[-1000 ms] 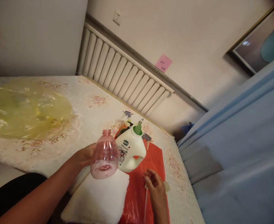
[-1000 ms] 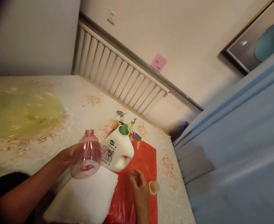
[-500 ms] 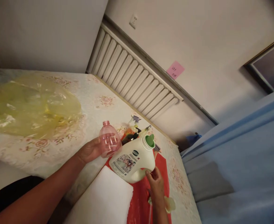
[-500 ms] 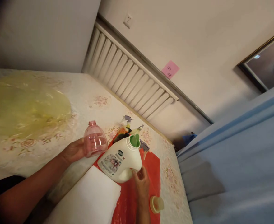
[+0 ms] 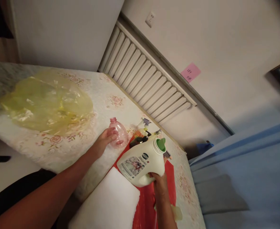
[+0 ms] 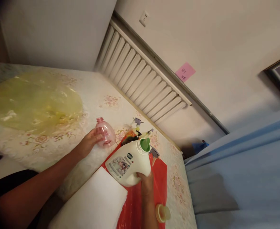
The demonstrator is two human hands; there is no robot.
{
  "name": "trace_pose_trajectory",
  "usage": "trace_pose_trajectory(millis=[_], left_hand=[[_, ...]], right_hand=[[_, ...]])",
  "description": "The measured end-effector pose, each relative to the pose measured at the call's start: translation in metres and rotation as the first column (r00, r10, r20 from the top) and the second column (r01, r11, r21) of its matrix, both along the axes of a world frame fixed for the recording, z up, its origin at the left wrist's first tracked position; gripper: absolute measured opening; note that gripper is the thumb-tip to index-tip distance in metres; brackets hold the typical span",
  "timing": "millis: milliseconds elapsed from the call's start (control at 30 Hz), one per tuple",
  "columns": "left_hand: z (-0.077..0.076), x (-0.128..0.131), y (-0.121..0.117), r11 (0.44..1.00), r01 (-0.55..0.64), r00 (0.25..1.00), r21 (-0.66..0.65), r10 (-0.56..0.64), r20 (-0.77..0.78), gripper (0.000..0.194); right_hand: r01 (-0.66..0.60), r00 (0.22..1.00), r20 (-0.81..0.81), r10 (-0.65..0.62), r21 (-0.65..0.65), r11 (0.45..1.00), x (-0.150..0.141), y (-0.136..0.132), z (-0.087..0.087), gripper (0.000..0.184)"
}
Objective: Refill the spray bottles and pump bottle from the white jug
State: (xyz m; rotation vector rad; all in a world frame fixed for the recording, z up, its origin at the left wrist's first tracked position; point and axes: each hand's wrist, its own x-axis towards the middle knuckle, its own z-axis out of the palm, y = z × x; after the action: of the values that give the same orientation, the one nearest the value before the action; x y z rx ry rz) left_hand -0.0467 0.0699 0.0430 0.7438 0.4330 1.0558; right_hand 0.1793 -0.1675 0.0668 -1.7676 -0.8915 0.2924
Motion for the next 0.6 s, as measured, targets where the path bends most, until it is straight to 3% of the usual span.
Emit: trace_pose_trajectory(millis=[133, 333, 600], left_hand=[[0.001, -0.001, 0.002, 0.995, -0.092, 0.993, 0.030, 0.094, -0.074, 0.061], [0.004, -0.003, 0.001, 0.992, -0.118, 0.989, 0.033, 0.121, -0.086, 0.060], [-0.010, -0.001, 0.010, 0.973, -0.230, 0.967, 0.026, 0.232, -0.104, 0.058]], right_hand=[[0.031, 0.990, -0.140, -0.027, 0.024, 0.999, -0.007, 0.011, 0.008, 0.012], [0.109, 0.990, -0.096, -0.107, 0.019, 0.994, -0.014, 0.031, 0.022, 0.011], [0.145, 0.989, -0.021, -0.145, -0.009, 0.989, -0.037, 0.042, 0.052, 0.014]])
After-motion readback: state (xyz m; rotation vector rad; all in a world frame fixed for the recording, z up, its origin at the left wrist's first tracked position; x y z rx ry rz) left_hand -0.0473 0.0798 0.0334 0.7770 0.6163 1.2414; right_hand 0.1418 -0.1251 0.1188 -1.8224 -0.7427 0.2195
